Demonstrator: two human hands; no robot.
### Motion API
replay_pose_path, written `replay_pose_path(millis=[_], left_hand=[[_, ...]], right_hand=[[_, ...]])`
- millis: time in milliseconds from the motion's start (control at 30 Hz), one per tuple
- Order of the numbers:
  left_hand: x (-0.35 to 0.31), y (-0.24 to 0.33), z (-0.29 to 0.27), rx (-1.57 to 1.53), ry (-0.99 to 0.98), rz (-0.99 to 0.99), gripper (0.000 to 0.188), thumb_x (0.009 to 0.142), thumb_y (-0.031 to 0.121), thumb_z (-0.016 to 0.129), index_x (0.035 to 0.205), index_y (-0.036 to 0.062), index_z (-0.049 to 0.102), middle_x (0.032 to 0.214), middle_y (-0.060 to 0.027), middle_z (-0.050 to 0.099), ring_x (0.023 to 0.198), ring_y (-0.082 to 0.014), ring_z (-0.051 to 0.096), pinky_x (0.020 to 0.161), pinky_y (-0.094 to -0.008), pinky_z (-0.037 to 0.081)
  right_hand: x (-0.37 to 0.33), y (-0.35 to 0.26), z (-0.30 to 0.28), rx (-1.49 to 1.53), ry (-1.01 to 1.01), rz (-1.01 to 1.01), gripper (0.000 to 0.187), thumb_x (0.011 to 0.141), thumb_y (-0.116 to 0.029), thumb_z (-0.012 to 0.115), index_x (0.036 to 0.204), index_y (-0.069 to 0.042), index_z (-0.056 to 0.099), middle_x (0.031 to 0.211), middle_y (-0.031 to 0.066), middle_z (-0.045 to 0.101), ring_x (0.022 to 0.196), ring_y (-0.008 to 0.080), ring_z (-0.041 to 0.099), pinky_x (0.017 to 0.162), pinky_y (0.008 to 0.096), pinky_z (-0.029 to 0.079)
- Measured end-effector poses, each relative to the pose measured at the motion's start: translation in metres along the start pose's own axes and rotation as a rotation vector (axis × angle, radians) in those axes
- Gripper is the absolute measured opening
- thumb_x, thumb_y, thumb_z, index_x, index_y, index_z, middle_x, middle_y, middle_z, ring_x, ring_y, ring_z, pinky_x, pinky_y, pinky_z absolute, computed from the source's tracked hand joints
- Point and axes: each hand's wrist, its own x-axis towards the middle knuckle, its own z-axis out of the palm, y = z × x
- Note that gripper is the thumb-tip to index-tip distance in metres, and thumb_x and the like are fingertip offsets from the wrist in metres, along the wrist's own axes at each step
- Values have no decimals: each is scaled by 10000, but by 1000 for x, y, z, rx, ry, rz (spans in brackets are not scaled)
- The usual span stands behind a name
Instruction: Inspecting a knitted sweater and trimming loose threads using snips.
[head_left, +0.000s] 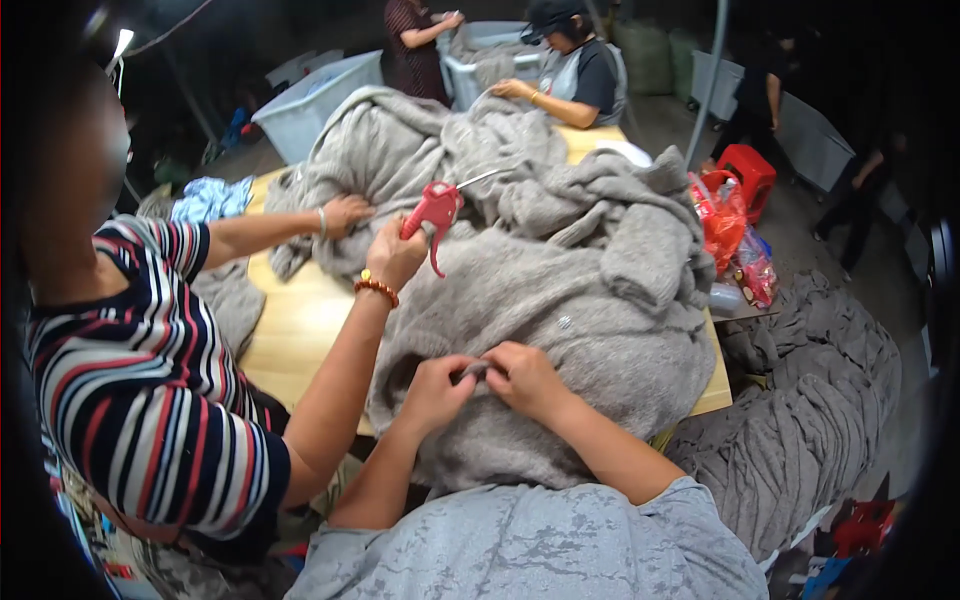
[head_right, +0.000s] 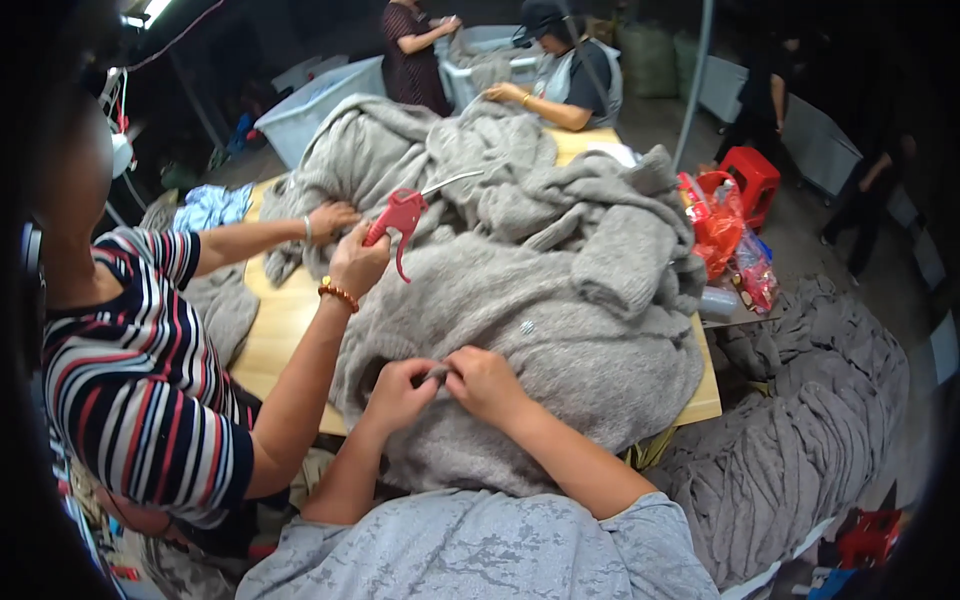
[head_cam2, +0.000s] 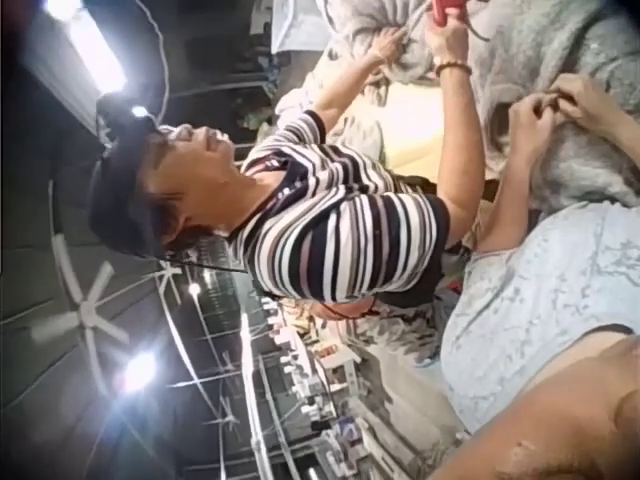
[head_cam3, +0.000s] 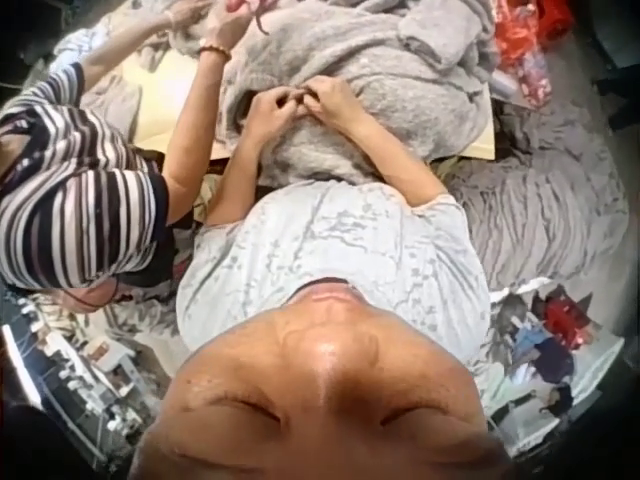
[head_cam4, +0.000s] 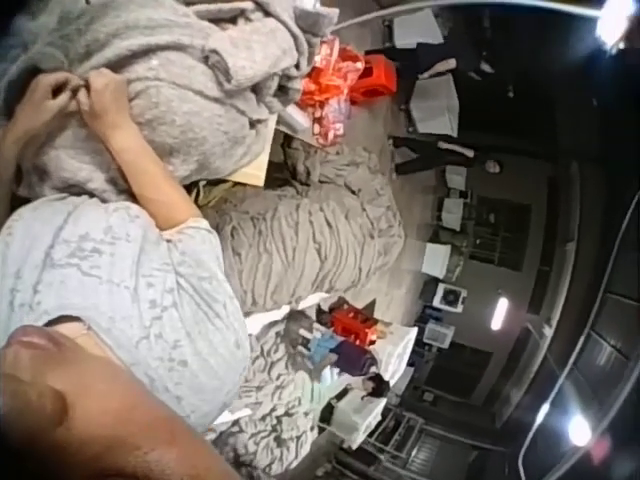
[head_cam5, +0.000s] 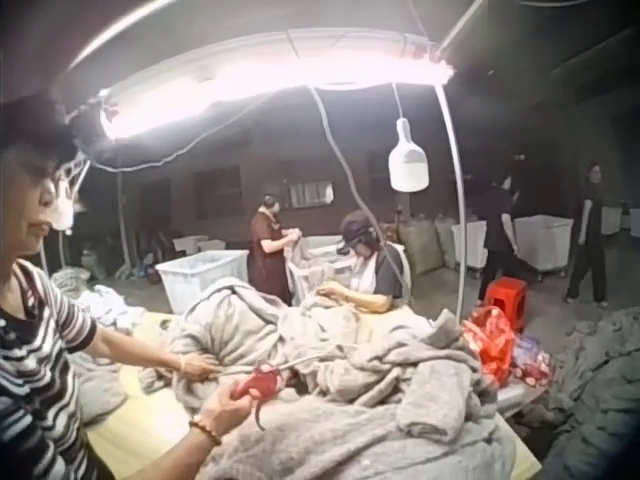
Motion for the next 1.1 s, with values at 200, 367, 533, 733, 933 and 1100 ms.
replay_pose_path(millis=[200, 367, 533, 733, 933, 1100], left_hand=[[7, -2, 4, -52, 69, 23, 180, 764, 93, 603, 902, -5, 664, 755, -156, 661, 653, -211, 646, 609, -307, 483], [3, -9, 11, -65, 144, 108, 151, 775, 72, 603, 885, -6, 672, 705, -93, 667, 628, -83, 593, 578, -254, 465], [2, -14, 11, -144, 154, 24, 149, 766, 71, 596, 867, -10, 669, 703, -92, 668, 628, -83, 598, 576, -249, 462], [5, -9, 16, -114, 181, 52, 156, 752, 88, 602, 846, -15, 672, 681, -105, 661, 606, -99, 597, 557, -258, 455], [5, -12, 13, -44, 181, 13, 141, 778, 63, 593, 854, -22, 675, 641, -57, 638, 568, -73, 553, 522, -241, 432], [4, -4, 15, 31, 185, 112, 121, 797, 51, 586, 836, -36, 660, 620, -52, 624, 556, -52, 523, 500, -239, 414]], right_hand=[[4, 1, -3, -85, -4, 3, 93, 763, -74, 582, 827, -9, 601, 796, 167, 607, 745, 351, 600, 658, 418, 484], [6, 0, -5, -91, -33, -33, 127, 764, -27, 576, 888, -2, 591, 823, 158, 612, 740, 338, 605, 654, 402, 485], [8, -9, -7, 9, -35, 46, 156, 769, -8, 576, 918, 27, 607, 788, 140, 619, 632, 239, 594, 579, 323, 465], [-1, -5, -3, -150, 12, -21, 187, 731, -51, 608, 909, 4, 626, 780, 150, 616, 644, 277, 604, 595, 356, 484], [3, 6, 8, -167, -50, 37, 120, 731, -106, 582, 807, -14, 594, 806, 168, 616, 793, 347, 607, 710, 441, 486], [1, 13, 11, -146, -3, 24, 132, 736, -103, 576, 823, -6, 596, 815, 175, 616, 791, 353, 606, 722, 439, 485]])
